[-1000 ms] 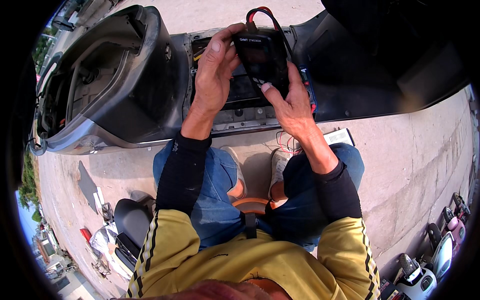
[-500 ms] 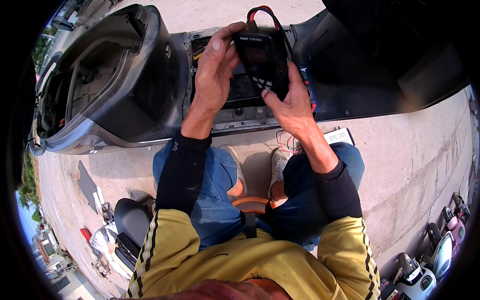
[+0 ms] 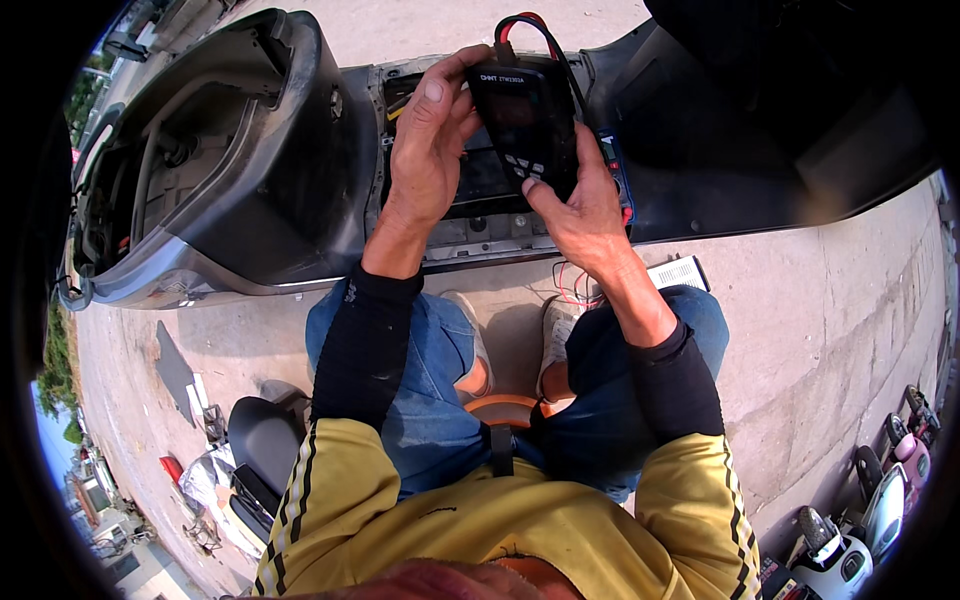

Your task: The person uses a handheld battery tester to check the voltage of a scooter's battery. They connect the tester's probes to the battery terminals, operate the device's buttons, and observe the readings on the screen.

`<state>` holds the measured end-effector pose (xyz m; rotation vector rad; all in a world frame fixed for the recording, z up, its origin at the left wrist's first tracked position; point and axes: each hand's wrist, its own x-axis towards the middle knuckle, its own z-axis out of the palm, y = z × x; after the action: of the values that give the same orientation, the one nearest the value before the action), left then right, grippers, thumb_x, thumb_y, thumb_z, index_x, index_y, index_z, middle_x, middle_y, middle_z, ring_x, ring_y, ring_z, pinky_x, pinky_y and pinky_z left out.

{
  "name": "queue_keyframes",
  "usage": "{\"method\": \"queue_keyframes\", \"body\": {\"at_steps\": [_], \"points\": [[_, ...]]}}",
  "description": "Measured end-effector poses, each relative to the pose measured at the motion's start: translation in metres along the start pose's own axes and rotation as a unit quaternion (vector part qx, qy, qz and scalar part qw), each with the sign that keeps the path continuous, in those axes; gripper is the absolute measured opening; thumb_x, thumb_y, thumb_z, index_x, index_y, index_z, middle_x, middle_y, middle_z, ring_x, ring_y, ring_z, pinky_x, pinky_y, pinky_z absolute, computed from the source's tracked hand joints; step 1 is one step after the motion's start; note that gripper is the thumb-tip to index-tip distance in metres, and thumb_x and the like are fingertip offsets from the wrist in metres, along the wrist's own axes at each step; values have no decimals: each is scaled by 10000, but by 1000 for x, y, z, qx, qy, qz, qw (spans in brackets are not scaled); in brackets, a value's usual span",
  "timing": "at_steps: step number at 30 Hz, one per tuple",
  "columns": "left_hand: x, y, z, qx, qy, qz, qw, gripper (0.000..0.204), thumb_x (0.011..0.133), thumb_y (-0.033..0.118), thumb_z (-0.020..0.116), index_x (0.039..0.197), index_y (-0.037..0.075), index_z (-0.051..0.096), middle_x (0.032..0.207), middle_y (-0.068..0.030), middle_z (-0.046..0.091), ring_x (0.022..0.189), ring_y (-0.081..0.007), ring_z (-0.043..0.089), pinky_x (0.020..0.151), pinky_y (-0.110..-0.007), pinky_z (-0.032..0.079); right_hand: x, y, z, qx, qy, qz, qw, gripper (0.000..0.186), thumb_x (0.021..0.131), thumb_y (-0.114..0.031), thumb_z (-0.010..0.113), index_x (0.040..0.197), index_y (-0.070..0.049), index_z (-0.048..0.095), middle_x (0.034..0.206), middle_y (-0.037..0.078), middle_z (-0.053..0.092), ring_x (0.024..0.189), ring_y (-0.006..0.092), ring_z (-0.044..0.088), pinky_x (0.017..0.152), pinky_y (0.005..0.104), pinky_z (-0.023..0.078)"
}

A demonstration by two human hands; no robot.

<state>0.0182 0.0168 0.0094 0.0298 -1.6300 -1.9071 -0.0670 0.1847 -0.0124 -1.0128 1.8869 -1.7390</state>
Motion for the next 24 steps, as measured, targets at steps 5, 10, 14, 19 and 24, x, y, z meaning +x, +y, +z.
{"method": "queue_keyframes", "body": {"at_steps": [5,10,14,19,24], "points": [[0,-1,0,-3,-1,1,1000,719,1072,541,440,1480,-51,439,1453,-180,530,1353,-242,536,1132,-390,415,0,0,-1,1,-3,3,1000,643,855,-20,670,1454,22,438,1262,135,634,1149,182,589,1041,311,439],[0,-1,0,-3,2,-1,1000,713,1072,535,446,1477,-51,442,1451,-177,532,1353,-238,534,1134,-386,409,0,2,-1,-2,-3,4,1000,636,856,-25,672,1447,22,442,1257,134,636,1146,180,589,1037,311,440],[-1,-1,0,-1,5,-4,1000,709,1072,533,447,1476,-49,445,1451,-175,533,1352,-237,533,1133,-385,408,1,0,0,-3,-4,6,1000,629,859,-28,673,1443,22,444,1253,133,638,1142,181,587,1033,311,440],[0,0,0,-3,5,-5,1000,707,1071,534,450,1476,-44,447,1449,-172,537,1351,-236,534,1134,-384,406,1,1,0,-2,-5,5,1000,621,864,-29,672,1441,24,446,1253,136,636,1145,183,584,1035,312,437],[0,0,1,-3,7,-4,1000,707,1069,537,454,1477,-41,450,1445,-169,541,1349,-235,536,1131,-384,408,1,2,0,5,-5,5,1000,616,868,-33,671,1439,24,447,1255,137,636,1147,185,585,1038,314,437]]}}
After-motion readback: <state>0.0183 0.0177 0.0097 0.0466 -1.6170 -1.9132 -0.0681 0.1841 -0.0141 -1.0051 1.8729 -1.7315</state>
